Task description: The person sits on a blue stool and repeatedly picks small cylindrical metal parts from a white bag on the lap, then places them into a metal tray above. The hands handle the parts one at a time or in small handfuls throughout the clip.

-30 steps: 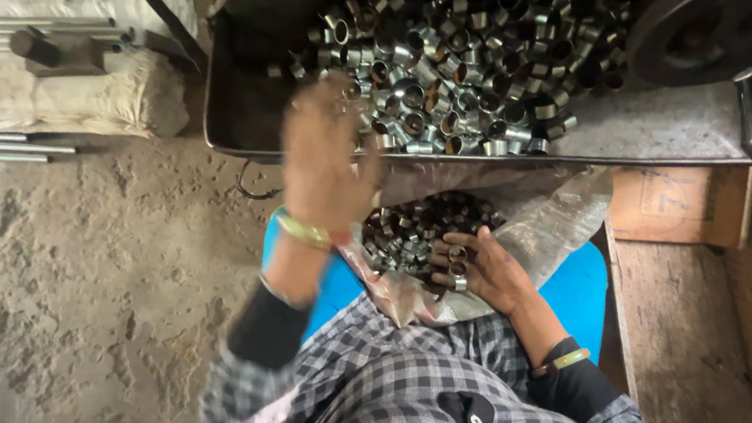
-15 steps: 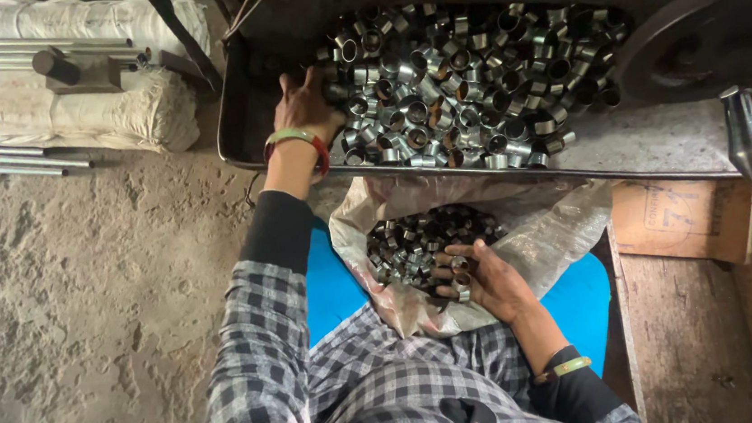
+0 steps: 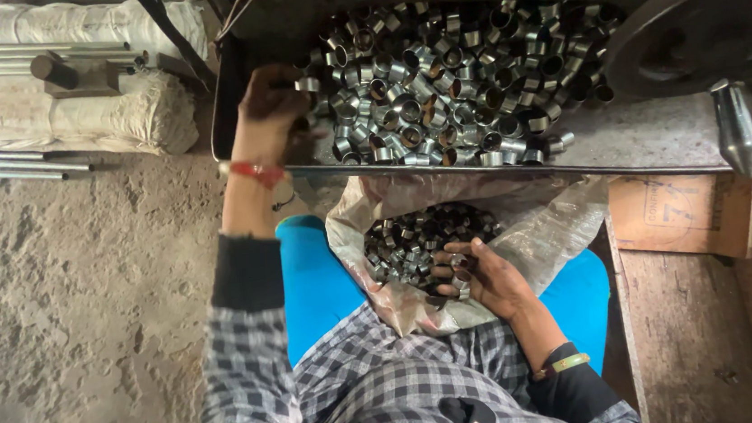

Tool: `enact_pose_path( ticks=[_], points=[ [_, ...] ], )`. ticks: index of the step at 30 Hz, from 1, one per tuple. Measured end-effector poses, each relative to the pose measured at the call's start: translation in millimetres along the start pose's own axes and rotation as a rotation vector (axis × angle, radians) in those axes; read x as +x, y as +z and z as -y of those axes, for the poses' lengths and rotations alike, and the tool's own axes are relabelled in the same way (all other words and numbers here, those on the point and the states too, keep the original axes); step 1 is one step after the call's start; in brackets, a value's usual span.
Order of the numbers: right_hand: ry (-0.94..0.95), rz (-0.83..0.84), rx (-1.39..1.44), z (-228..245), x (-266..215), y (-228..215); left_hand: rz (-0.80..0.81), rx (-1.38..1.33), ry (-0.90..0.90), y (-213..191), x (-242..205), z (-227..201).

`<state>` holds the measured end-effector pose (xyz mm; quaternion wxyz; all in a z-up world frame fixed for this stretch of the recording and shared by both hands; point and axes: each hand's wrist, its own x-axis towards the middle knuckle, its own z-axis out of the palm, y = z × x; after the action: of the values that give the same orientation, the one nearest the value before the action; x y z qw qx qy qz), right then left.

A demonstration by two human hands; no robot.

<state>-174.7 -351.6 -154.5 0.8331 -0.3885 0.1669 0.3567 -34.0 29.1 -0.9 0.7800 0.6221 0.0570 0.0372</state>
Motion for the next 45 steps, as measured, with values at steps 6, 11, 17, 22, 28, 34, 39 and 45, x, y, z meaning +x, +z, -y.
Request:
enact_pose_path(
  ticks=[6, 11, 17, 22, 28, 34, 39, 45],
  points=[
    [-0.092, -0.060, -0.005, 9.5, -5.0, 11.3, 0.114, -0.513, -0.348, 72.2, -124.1, 24.2],
    [-0.218, -0.146, -0.172, 15.0, -22.7, 23.3, 0.042, -0.682, -0.701, 109.9, -183.5, 95.7],
    [-0.259, -0.015, -0.284, 25.4, -46.3, 62.1, 0.100, -0.535, -0.752, 113.8, -185.5, 138.9],
    [-0.184, -0.003, -0.382, 30.7, -50.5, 81.2, 0.218, -0.534, -0.678, 102.7, -181.8, 143.1],
    [-0.150, -0.013, -0.490, 26.3, -49.4, 85.8, 0.333, -0.535, -0.553, 93.7, -174.0, 149.8],
    [-0.056, -0.201, -1.121, 23.6, -50.0, 93.6, 0.431, -0.449, -0.660, 101.7, -179.8, 152.5],
    [-0.538, -0.039, -1.505, 25.4, -53.0, 108.5, 0.389, -0.550, -0.673, 100.6, -180.4, 149.2],
    [-0.273, -0.196, -1.554, 36.2, -49.9, 109.6, 0.484, -0.555, -0.679, 98.5, -177.5, 160.4]
  ],
)
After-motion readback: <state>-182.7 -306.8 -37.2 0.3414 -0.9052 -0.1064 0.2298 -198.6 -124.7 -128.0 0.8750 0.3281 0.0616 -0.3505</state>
